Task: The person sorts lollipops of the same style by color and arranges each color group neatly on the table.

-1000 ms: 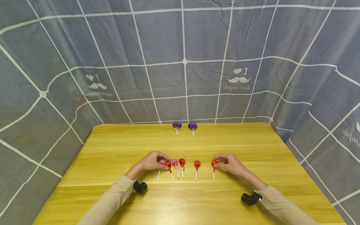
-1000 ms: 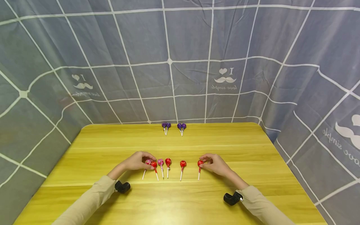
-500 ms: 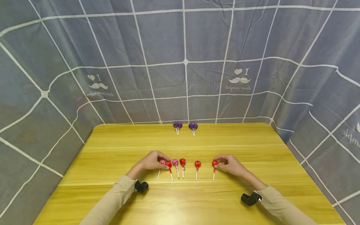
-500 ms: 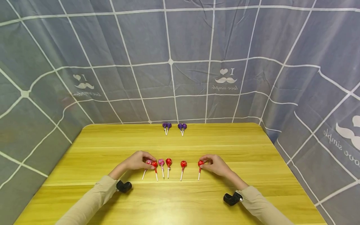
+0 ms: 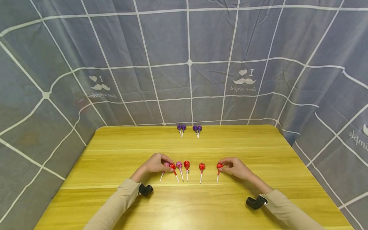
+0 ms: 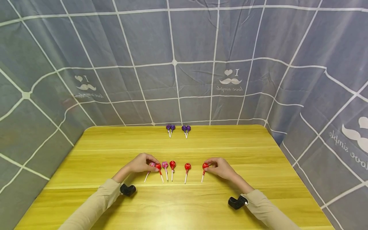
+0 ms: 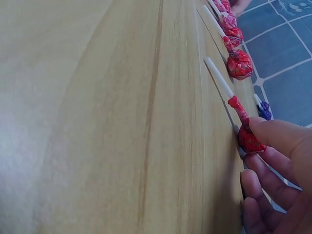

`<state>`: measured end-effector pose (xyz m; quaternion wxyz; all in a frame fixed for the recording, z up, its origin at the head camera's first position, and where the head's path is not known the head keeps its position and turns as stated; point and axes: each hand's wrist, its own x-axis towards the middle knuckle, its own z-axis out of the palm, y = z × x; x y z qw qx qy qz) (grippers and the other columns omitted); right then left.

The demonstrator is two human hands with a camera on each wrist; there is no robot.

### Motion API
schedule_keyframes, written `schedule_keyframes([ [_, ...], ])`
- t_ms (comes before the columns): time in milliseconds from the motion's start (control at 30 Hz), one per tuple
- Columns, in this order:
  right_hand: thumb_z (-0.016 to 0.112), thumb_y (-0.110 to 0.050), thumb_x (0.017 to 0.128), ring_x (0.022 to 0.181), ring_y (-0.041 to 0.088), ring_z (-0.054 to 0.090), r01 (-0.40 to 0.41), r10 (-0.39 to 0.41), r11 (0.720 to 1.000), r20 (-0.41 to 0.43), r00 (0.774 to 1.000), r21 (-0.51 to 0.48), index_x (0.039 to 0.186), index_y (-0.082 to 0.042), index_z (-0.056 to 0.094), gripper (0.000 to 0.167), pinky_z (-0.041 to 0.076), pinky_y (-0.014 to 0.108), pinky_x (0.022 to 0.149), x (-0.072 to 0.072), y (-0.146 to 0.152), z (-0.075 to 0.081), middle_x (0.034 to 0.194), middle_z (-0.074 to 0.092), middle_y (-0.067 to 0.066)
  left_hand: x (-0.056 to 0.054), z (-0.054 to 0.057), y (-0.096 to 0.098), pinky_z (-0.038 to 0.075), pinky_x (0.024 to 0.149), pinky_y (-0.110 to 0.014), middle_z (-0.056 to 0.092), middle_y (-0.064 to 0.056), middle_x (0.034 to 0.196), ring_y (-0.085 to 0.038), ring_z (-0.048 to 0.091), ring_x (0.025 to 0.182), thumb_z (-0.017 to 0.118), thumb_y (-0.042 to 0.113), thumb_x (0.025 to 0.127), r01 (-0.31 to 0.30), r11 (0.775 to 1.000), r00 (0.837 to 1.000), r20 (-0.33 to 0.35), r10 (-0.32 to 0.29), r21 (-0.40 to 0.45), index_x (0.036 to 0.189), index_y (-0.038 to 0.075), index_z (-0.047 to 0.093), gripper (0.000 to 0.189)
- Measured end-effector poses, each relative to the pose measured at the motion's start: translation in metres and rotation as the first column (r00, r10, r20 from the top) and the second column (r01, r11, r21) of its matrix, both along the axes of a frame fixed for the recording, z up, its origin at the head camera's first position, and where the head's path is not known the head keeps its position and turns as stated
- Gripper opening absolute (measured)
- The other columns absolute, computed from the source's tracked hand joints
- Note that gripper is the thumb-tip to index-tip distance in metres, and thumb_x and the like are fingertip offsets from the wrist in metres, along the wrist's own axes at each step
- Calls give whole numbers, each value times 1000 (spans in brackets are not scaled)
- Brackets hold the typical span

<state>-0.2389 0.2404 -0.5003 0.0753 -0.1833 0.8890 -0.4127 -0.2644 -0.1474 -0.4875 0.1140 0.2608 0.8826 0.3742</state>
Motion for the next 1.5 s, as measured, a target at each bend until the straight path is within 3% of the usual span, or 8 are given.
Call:
schedule_keyframes([
  [233, 72, -22, 86, 67, 4, 50, 10, -10, 1000, -24, 1000, -1, 110, -3, 70, 31, 41, 19, 59, -1, -1, -1, 91, 70, 6, -1, -3, -1, 37, 58, -17, 73, -5, 92, -7, 46, 66, 79, 24, 78, -57, 998, 998, 7, 57, 13, 99, 8, 76, 27],
  [433, 73, -21, 85, 69, 3, 51, 19, -19, 1000, -33, 999, 1, 109, -4, 70, 30, 43, 19, 62, -3, -1, -2, 98, 73, 9, -1, -5, -1, 43, 59, -18, 75, -10, 96, -4, 57, 70, 80, 20, 77, -124, 988, 991, 63, 118, 92, 102, 4, 75, 30],
  [600, 72, -22, 86, 69, 4, 50, 3, -3, 1000, -26, 1000, 1, 110, -1, 69, 32, 41, 19, 61, -4, 0, -2, 99, 72, 11, -1, -5, -1, 50, 65, -20, 75, -11, 99, -7, 65, 79, 80, 21, 77, -161, 977, 982, 123, 144, 139, 103, 4, 74, 32],
  [867, 71, -22, 87, 77, 4, 56, -16, 17, 1000, -38, 999, 17, 112, -2, 68, 33, 46, 20, 67, -7, 2, -1, 99, 72, 10, -3, 0, -6, 52, 76, -21, 73, -18, 101, -10, 68, 82, 76, 15, 80, -197, 951, 969, 195, 151, 240, 109, -5, 69, 36],
  [1133, 70, -26, 87, 84, 11, 61, -17, 17, 1000, -31, 999, -6, 113, -3, 68, 34, 49, 22, 73, -13, 1, 6, 101, 71, 11, -9, 3, -7, 51, 71, -21, 74, -15, 97, -7, 66, 78, 77, 18, 80, -255, 935, 958, 197, 209, 248, 109, -4, 70, 36],
  [1267, 70, -25, 88, 81, 10, 62, -6, 5, 1000, -50, 999, -13, 114, -3, 68, 34, 50, 22, 70, -19, -2, 10, 104, 71, 14, -14, 5, -6, 52, 68, -23, 74, -15, 96, -7, 65, 76, 77, 16, 80, -296, 915, 948, 199, 248, 273, 110, -4, 70, 37],
  [1500, 70, -25, 88, 76, 12, 63, 39, -40, 999, -48, 998, -30, 115, -5, 68, 33, 47, 22, 59, -27, -17, 18, 107, 70, 16, -19, 12, 2, 56, 73, -33, 72, -19, 101, -21, 69, 81, 78, 16, 80, -352, 885, 933, 184, 308, 304, 112, -4, 69, 39],
])
